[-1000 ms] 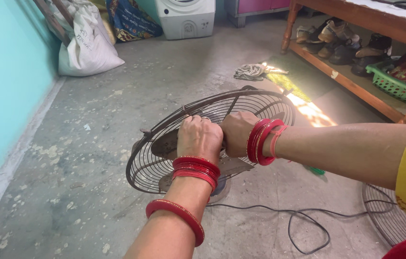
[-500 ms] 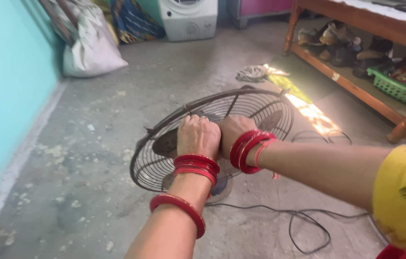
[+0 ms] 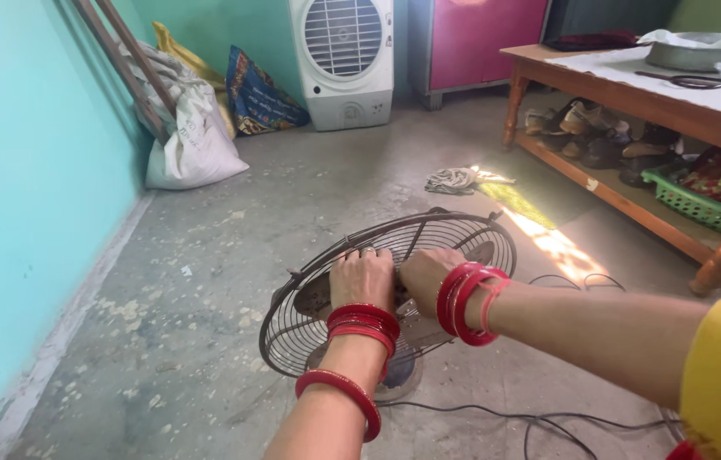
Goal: The person assembles a table fan by attaching the fan blades to the motor hub, securing them with a nut, and then attaching the front wire cage. They use a screwdriver to tighten the nut and ensure the cage is properly fixed.
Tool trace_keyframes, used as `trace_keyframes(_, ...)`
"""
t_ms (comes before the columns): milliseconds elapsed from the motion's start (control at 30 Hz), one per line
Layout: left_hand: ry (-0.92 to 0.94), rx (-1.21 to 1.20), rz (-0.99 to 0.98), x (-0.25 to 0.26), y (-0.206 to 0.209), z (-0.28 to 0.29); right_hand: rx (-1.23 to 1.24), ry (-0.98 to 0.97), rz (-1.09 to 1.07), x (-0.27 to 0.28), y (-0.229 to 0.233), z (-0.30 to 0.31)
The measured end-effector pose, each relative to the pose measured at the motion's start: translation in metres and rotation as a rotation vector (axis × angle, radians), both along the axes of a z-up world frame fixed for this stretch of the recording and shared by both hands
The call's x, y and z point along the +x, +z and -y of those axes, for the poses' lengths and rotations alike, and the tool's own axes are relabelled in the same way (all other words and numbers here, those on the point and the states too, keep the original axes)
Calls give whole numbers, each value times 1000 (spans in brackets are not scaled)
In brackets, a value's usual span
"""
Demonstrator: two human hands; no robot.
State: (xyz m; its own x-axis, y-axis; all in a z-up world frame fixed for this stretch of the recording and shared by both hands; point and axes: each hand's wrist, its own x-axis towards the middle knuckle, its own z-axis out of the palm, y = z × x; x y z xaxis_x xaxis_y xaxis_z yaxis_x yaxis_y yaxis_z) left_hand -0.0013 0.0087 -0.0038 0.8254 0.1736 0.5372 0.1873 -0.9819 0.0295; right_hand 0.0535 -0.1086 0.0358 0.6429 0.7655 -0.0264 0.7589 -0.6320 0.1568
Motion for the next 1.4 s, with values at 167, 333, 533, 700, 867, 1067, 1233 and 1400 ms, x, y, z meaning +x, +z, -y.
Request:
trace_keyframes(167,-64,-49,-29,-5,12,7,65,-130,-46,-6,6,7)
trace_keyframes(333,-66,-17,-163,-13,24,-2,72,-53,40,-14,20,14)
trace_keyframes(533,-89,74,-55,-14,14,0,172,2,10,-11,5,17)
trace_keyframes(700,-45,-21,-147,1,13,8,85,34,115,9,-12,17)
trace_keyframes(867,-72,21,-105,14,12,27,98,-72,48,28,-20,22)
trace_keyframes(1067,-69,38,-81,15,12,31,127,-49,52,31,-24,29)
trace_keyframes(1233,-70,35,-82,9,15,27,99,-25,36,31,-27,24)
trace_keyframes(1400,-70,21,-66,6,16,24,106,-21,41,30,-28,22)
